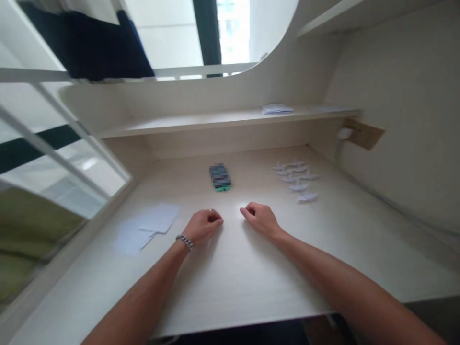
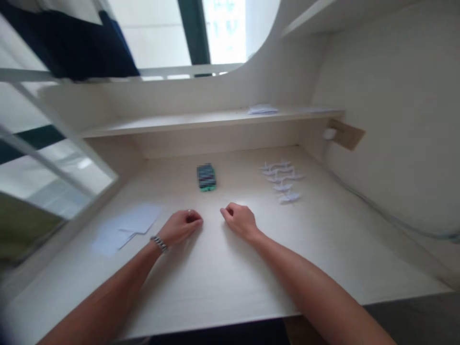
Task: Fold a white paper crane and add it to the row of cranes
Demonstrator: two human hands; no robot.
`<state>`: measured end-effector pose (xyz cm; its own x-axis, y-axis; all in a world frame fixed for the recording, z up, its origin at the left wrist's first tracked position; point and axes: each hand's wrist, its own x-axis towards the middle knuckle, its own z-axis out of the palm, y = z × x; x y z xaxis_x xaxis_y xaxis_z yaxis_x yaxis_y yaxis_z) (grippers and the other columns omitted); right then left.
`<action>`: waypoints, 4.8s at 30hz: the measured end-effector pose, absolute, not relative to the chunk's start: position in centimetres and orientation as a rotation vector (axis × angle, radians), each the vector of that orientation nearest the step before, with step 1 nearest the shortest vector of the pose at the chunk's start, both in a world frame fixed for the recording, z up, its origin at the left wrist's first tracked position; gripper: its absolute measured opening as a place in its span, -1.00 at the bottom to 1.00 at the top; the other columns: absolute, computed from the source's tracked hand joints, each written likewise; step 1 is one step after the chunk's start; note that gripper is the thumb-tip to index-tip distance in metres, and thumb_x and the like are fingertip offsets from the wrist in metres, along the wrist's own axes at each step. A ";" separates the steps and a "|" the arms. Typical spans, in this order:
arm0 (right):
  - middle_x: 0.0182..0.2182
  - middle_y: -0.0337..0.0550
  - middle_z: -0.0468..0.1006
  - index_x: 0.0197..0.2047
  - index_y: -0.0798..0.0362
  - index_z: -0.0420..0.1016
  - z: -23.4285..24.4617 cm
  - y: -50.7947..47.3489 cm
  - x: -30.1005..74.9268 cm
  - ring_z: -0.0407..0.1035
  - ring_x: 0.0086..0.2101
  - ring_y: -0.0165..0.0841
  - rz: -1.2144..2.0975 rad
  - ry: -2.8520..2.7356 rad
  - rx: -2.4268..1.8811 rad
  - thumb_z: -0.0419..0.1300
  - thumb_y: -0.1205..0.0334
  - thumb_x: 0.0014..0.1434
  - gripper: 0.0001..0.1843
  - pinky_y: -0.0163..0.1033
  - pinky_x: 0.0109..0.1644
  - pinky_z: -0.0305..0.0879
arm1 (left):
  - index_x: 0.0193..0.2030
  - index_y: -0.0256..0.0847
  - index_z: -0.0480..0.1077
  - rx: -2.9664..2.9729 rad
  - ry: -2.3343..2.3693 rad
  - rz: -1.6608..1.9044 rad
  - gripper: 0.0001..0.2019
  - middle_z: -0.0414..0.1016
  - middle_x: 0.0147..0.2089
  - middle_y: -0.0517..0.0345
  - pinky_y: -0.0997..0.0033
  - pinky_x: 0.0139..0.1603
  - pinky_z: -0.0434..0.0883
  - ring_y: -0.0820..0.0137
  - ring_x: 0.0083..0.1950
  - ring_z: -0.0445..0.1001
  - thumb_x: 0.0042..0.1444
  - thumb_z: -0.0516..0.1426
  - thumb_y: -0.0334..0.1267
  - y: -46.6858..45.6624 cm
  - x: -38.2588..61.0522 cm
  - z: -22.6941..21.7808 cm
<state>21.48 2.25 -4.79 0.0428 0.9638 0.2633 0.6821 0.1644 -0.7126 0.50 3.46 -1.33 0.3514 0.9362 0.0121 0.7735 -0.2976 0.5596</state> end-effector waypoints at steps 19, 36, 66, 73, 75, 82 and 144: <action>-0.44 -0.18 0.59 -0.45 0.00 0.51 -5.8 2.7 17.4 0.39 -0.43 -0.31 0.566 -1.915 -1.504 0.06 -0.05 0.18 -0.63 -0.27 -0.34 0.10 | -0.23 -0.27 0.53 1.621 2.494 0.441 -0.52 0.58 -0.12 -0.23 0.22 -0.10 0.37 0.01 -0.06 0.51 -0.20 0.26 0.09 4.4 -16.9 -2.1; -0.36 -0.09 0.58 -0.27 0.09 0.51 -4.9 2.6 16.8 0.43 -0.43 -0.34 1.136 -1.577 -1.250 0.12 -0.05 0.14 -0.64 -0.27 -0.36 0.29 | -0.15 -0.26 0.35 1.312 1.647 1.127 -0.61 0.56 -0.29 0.04 0.44 -0.38 0.43 0.39 -0.38 0.54 0.00 0.12 0.01 1.8 -6.3 -2.3; -0.38 -0.18 0.58 -0.10 0.04 0.50 -4.0 -0.8 24.6 0.42 -0.38 -0.35 0.687 -1.692 -1.560 0.24 0.18 0.05 -0.69 -0.25 -0.24 0.29 | -0.19 -0.15 0.53 2.697 0.932 0.738 -0.77 0.62 -0.14 0.06 0.24 -0.10 0.48 0.29 -0.12 0.45 0.24 0.04 -0.37 -1.6 -0.5 -4.7; -0.16 -0.14 0.57 -0.20 -0.07 0.60 -4.5 -3.1 23.4 0.40 -0.15 -0.24 0.669 -2.192 -1.329 0.35 0.18 0.00 -0.77 -0.19 -0.08 0.27 | -0.23 -0.07 0.56 2.491 1.075 0.723 -0.83 0.62 -0.22 0.13 0.31 -0.14 0.42 0.32 -0.22 0.44 0.19 0.11 -0.31 -1.6 -0.5 -5.1; -0.19 -0.17 0.59 -0.27 -0.08 0.62 -4.9 -2.9 23.1 0.41 -0.17 -0.27 0.675 -2.123 -1.370 0.26 0.28 0.08 -0.87 -0.20 -0.07 0.27 | -0.25 -0.05 0.57 2.414 1.149 0.700 -0.84 0.59 -0.32 0.13 0.33 -0.17 0.40 0.34 -0.27 0.44 0.16 0.13 -0.28 -1.6 -0.5 -4.7; -0.31 -0.18 0.62 -0.28 -0.05 0.61 -5.3 -1.9 22.7 0.45 -0.27 -0.27 0.791 -1.883 -1.505 0.21 0.24 0.11 -0.86 -0.23 -0.16 0.29 | -0.22 -0.06 0.59 2.171 1.438 0.618 -0.80 0.48 -0.44 0.17 0.41 -0.31 0.33 0.37 -0.39 0.43 0.11 0.15 -0.13 -1.3 0.0 -3.6; -0.48 -0.27 0.57 -0.43 -0.03 0.45 -2.5 -1.5 21.1 0.37 -0.45 -0.33 0.697 -1.772 -2.170 0.20 0.04 0.04 -0.81 -0.27 -0.42 0.00 | -0.22 -0.12 0.36 1.782 1.912 0.368 -0.79 0.61 -0.44 0.21 0.32 -0.29 0.32 0.25 -0.30 0.58 0.08 0.13 -0.07 -0.8 2.1 -1.7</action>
